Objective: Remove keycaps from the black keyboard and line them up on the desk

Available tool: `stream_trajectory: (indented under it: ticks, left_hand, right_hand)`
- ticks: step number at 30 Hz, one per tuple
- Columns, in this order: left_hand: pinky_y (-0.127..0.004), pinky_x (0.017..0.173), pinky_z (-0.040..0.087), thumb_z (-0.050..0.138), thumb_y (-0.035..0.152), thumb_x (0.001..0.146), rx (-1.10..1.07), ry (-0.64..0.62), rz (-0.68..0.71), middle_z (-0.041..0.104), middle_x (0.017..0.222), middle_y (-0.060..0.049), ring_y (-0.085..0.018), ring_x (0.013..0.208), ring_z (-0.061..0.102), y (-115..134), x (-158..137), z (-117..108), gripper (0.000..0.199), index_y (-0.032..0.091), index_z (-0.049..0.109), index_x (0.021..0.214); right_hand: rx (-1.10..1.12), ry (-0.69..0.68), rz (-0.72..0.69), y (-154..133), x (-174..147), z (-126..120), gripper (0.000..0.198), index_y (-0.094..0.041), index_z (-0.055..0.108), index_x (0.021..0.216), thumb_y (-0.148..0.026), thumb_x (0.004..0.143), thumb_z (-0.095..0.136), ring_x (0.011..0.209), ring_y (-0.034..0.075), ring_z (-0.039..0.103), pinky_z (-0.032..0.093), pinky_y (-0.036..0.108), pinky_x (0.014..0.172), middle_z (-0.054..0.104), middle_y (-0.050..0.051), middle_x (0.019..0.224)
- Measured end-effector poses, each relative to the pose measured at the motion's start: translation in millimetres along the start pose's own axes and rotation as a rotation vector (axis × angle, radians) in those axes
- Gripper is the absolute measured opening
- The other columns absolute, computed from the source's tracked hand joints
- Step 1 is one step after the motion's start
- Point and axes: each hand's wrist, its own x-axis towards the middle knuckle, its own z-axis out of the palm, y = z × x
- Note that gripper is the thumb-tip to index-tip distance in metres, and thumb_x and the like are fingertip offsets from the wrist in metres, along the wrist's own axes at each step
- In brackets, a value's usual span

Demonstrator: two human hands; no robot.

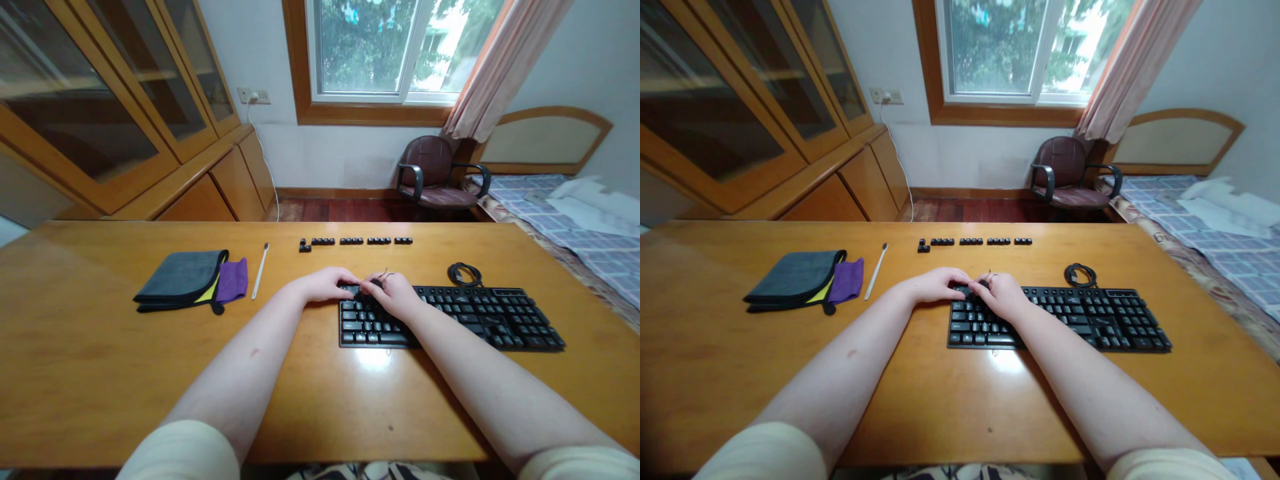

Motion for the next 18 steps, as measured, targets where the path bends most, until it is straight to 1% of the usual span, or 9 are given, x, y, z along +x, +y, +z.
stream_trajectory:
  ticks: [3, 6, 8, 12, 14, 18]
  left_hand:
    - [-0.028, 0.091, 0.041, 0.063, 0.024, 0.075, -0.002, -0.002, -0.003, 0.065, 0.109, -0.005, -0.018, 0.1, 0.058, 2.2, -0.7, -0.5, 0.038, 0.02, 0.062, 0.113]
    - [-0.03, 0.092, 0.041, 0.064, 0.023, 0.074, -0.027, 0.009, -0.026, 0.065, 0.108, -0.006, -0.018, 0.1, 0.058, 3.7, -1.0, 1.4, 0.038, 0.019, 0.063, 0.112]
    - [-0.031, 0.09, 0.042, 0.067, 0.025, 0.071, -0.07, 0.081, -0.059, 0.064, 0.109, -0.007, -0.018, 0.098, 0.058, 5.4, 0.1, 5.4, 0.041, 0.018, 0.063, 0.111]
    - [-0.031, 0.086, 0.045, 0.07, 0.027, 0.068, -0.163, 0.324, -0.101, 0.064, 0.107, -0.007, -0.018, 0.096, 0.058, 13.6, 7.4, 18.3, 0.044, 0.017, 0.062, 0.11]
    - [-0.032, 0.086, 0.045, 0.069, 0.025, 0.069, -0.203, 0.386, -0.107, 0.066, 0.104, -0.007, -0.018, 0.094, 0.059, 19.2, 11.4, 24.1, 0.04, 0.016, 0.063, 0.108]
    - [-0.033, 0.085, 0.046, 0.065, 0.02, 0.073, -0.288, 0.465, -0.116, 0.066, 0.105, -0.007, -0.017, 0.091, 0.06, 24.4, 15.1, 28.6, 0.035, 0.016, 0.064, 0.107]
  right_hand:
    - [0.087, 0.106, -0.01, 0.0, -2.3, -3.4, 0.031, -0.019, 0.07, 0.081, -0.034, 0.089, 0.044, 0.07, 0.017, 0.066, 0.05, 0.027, 0.07, 0.07, 0.005, 0.074]
    - [0.171, 0.213, 0.037, 5.3, -2.6, -2.5, 0.032, -0.018, 0.07, 0.079, -0.036, 0.088, 0.046, 0.07, 0.018, 0.067, 0.052, 0.027, 0.069, 0.07, 0.006, 0.074]
    - [0.262, 0.26, 0.087, 9.8, -1.2, 0.8, 0.034, -0.017, 0.07, 0.078, -0.039, 0.087, 0.047, 0.07, 0.018, 0.067, 0.053, 0.028, 0.068, 0.07, 0.006, 0.074]
    - [0.433, 0.285, 0.157, 13.8, 2.8, 4.8, 0.035, -0.016, 0.07, 0.079, -0.043, 0.085, 0.049, 0.067, 0.017, 0.067, 0.055, 0.028, 0.066, 0.071, 0.006, 0.076]
    - [0.438, 0.297, 0.17, 13.2, 3.9, 3.5, 0.034, -0.016, 0.07, 0.08, -0.044, 0.084, 0.05, 0.066, 0.017, 0.066, 0.055, 0.028, 0.066, 0.071, 0.006, 0.076]
    - [0.393, 0.376, 0.15, 12.1, 4.3, 1.2, 0.035, -0.017, 0.07, 0.077, -0.045, 0.083, 0.051, 0.068, 0.018, 0.066, 0.054, 0.03, 0.066, 0.07, 0.007, 0.077]
